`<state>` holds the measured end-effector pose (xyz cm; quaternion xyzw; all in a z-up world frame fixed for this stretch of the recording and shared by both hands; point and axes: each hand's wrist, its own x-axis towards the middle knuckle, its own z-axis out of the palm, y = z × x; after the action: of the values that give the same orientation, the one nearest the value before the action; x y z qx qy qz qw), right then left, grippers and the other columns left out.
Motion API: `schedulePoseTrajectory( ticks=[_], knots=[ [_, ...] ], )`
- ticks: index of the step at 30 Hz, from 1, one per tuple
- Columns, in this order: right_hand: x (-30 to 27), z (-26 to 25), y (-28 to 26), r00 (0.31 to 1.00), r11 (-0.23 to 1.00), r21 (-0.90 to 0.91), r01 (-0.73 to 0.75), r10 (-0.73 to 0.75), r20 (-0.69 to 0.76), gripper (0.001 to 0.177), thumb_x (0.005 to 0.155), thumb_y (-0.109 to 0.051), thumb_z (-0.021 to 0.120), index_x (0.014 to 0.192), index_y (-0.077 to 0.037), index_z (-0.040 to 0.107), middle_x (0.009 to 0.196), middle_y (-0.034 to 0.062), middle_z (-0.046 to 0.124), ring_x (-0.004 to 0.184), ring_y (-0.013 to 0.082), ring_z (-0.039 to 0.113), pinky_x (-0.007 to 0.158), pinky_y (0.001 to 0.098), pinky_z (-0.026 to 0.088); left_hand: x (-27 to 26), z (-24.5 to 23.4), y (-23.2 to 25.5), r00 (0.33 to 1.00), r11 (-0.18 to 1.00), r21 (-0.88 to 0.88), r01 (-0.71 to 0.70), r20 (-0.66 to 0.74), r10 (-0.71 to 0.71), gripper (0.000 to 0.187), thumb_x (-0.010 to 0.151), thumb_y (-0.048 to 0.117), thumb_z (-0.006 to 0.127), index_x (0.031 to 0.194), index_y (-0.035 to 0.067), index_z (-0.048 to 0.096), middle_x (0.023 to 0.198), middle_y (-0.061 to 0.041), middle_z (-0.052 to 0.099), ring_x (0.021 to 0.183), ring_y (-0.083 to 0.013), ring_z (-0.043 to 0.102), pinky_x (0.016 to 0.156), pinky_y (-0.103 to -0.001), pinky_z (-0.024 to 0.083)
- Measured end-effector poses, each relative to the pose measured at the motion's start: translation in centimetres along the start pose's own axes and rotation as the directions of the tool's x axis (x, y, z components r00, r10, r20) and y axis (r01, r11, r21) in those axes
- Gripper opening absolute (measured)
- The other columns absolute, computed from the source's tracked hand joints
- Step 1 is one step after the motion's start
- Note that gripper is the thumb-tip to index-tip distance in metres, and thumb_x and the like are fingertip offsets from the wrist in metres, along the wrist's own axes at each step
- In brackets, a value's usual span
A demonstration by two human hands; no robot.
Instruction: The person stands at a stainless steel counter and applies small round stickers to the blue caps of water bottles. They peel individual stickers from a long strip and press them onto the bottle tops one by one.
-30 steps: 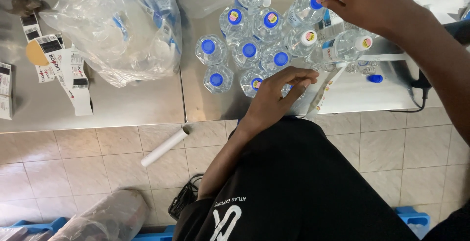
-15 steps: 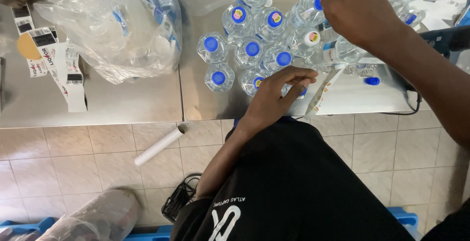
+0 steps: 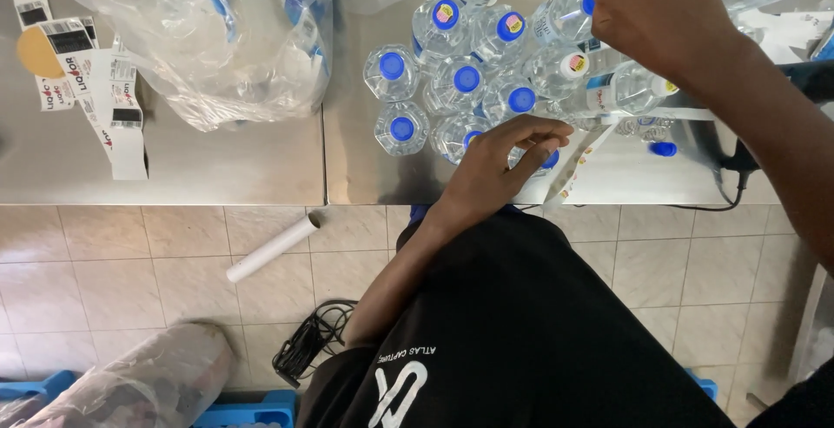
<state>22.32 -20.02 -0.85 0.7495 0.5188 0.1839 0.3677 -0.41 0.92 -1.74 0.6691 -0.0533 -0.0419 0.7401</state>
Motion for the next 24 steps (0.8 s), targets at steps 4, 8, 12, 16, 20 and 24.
schedulePoseTrajectory(
  ticks=[4, 8, 12, 16, 20, 24],
  knots=[
    [-1.1, 2.4, -0.2, 0.995, 0.937, 0.337, -0.092, 0.100, -0.006, 0.012, 0.111, -0.036, 0.077, 0.107, -0.025, 0.082, 0.112, -0.0131, 0.076, 0.116, 0.0064, 0.069, 0.086, 0.0275, 0.044, -0.1, -0.3, -0.2, 1.000, 1.000, -0.015, 0.026, -0.010, -0.026, 0.027, 0.114, 0.022, 0.059, 0.132, 0.008, 0.072, 0.132, -0.007, 0.077, 0.120, -0.0205, 0.079, 0.106, -0.033, 0.063],
    [-1.1, 2.4, 0.0, 0.993, 0.895, 0.432, -0.110, 0.086, 0.076, 0.016, 0.114, -0.032, 0.074, 0.103, -0.021, 0.078, 0.108, -0.0093, 0.073, 0.101, 0.0104, 0.063, 0.076, 0.0298, 0.039, -0.2, -0.4, -0.3, 1.000, 1.000, -0.020, 0.010, -0.017, -0.010, 0.027, 0.114, 0.022, 0.059, 0.133, 0.008, 0.071, 0.129, -0.007, 0.079, 0.120, -0.0209, 0.079, 0.105, -0.034, 0.064],
    [-1.7, 2.5, 0.3, 0.979, 0.717, 0.668, -0.201, 0.118, 0.167, 0.012, 0.115, -0.024, 0.076, 0.107, -0.014, 0.076, 0.117, 0.0011, 0.074, 0.103, 0.0219, 0.063, 0.079, 0.0392, 0.042, -0.3, -0.3, -0.6, 1.000, 1.000, -0.020, 0.014, -0.013, -0.015, 0.028, 0.114, 0.024, 0.058, 0.133, 0.009, 0.071, 0.131, -0.006, 0.078, 0.122, -0.0209, 0.078, 0.105, -0.036, 0.064],
    [-1.5, -0.3, 1.8, 0.942, 0.592, 0.744, -0.309, 0.084, 0.325, 0.025, 0.123, -0.028, 0.068, 0.127, -0.007, 0.080, 0.137, 0.0153, 0.075, 0.111, 0.0341, 0.067, 0.076, 0.0471, 0.047, -0.3, -0.3, -0.8, 1.000, 1.000, -0.009, 0.009, -0.016, -0.010, 0.027, 0.114, 0.023, 0.059, 0.134, 0.010, 0.071, 0.131, -0.006, 0.078, 0.119, -0.0210, 0.078, 0.104, -0.036, 0.064],
    [-2.2, 0.0, 2.2, 0.950, 0.495, 0.816, -0.300, 0.077, 0.302, 0.028, 0.126, -0.024, 0.066, 0.138, -0.002, 0.080, 0.140, 0.0189, 0.077, 0.117, 0.0391, 0.069, 0.081, 0.0500, 0.047, -0.4, -0.2, -1.1, 1.000, 1.000, -0.016, 0.022, -0.010, -0.022, 0.027, 0.114, 0.024, 0.059, 0.134, 0.010, 0.072, 0.133, -0.005, 0.077, 0.119, -0.0201, 0.077, 0.105, -0.035, 0.063],
    [-2.8, 1.1, 1.5, 0.983, 0.578, 0.796, -0.181, 0.138, 0.123, 0.020, 0.129, -0.022, 0.076, 0.136, -0.006, 0.085, 0.129, 0.0091, 0.081, 0.119, 0.0296, 0.070, 0.089, 0.0437, 0.045, -0.3, -0.1, -1.3, 1.000, 1.000, -0.017, 0.011, -0.003, -0.011, 0.028, 0.115, 0.025, 0.058, 0.134, 0.011, 0.072, 0.135, -0.006, 0.076, 0.120, -0.0214, 0.077, 0.105, -0.036, 0.064]
  ],
)
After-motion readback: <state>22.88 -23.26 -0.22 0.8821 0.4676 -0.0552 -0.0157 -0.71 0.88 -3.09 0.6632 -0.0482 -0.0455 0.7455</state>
